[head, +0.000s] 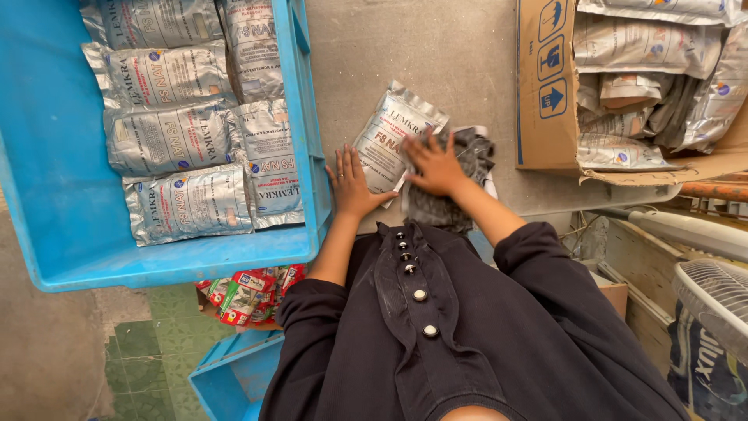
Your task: The person uses a cloth to wipe down silver packets before placing them into a blue plastic crate.
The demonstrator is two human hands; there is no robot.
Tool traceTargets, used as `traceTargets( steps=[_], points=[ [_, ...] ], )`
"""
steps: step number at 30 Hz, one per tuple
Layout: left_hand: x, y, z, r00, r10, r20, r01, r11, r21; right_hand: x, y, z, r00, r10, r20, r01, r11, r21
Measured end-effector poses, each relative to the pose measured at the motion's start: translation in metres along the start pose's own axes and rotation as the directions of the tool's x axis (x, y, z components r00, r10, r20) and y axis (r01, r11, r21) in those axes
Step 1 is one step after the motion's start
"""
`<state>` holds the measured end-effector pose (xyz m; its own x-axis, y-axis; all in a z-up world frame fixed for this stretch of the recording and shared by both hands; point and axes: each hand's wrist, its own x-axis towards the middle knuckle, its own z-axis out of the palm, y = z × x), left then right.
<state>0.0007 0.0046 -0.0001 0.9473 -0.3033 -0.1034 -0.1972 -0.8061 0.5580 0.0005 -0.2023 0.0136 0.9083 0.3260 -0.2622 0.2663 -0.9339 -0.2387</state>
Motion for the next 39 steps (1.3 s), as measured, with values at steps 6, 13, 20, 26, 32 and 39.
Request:
traceTargets(
  steps=[6, 13, 20, 26, 32, 39],
  points=[
    [-0.001, 0.003, -0.007, 0.999, 0.007, 0.046, -0.006, 1.000, -0.005, 0.010, 0.004, -0.008, 0.980, 0.200, -0.021, -0.198, 0.977, 0.078],
    [-0.001, 0.002, -0.006, 0.998, 0.007, 0.057, -0.009, 0.999, 0.041, -0.035, -0.022, 0.026, 0.964, -0.259, 0.051, 0.263, 0.959, -0.103],
    [-0.003, 0.003, -0.012, 0.994, 0.018, 0.112, -0.016, 1.000, -0.015, -0.028, -0.016, 0.020, 0.998, 0.065, -0.004, -0.065, 0.998, -0.001],
    [-0.003, 0.002, -0.012, 0.990, 0.023, 0.140, -0.029, 0.998, 0.046, -0.050, -0.035, 0.034, 0.998, -0.038, 0.044, 0.038, 0.999, 0.008],
    [-0.003, 0.004, -0.013, 0.993, 0.028, 0.115, -0.032, 0.999, 0.040, -0.048, -0.033, 0.032, 0.997, -0.061, -0.049, 0.058, 0.997, -0.055],
    [-0.004, 0.008, -0.011, 0.996, 0.028, 0.079, -0.032, 0.999, 0.038, -0.049, -0.035, 0.025, 0.999, -0.042, -0.001, 0.042, 0.999, 0.021]
  ],
)
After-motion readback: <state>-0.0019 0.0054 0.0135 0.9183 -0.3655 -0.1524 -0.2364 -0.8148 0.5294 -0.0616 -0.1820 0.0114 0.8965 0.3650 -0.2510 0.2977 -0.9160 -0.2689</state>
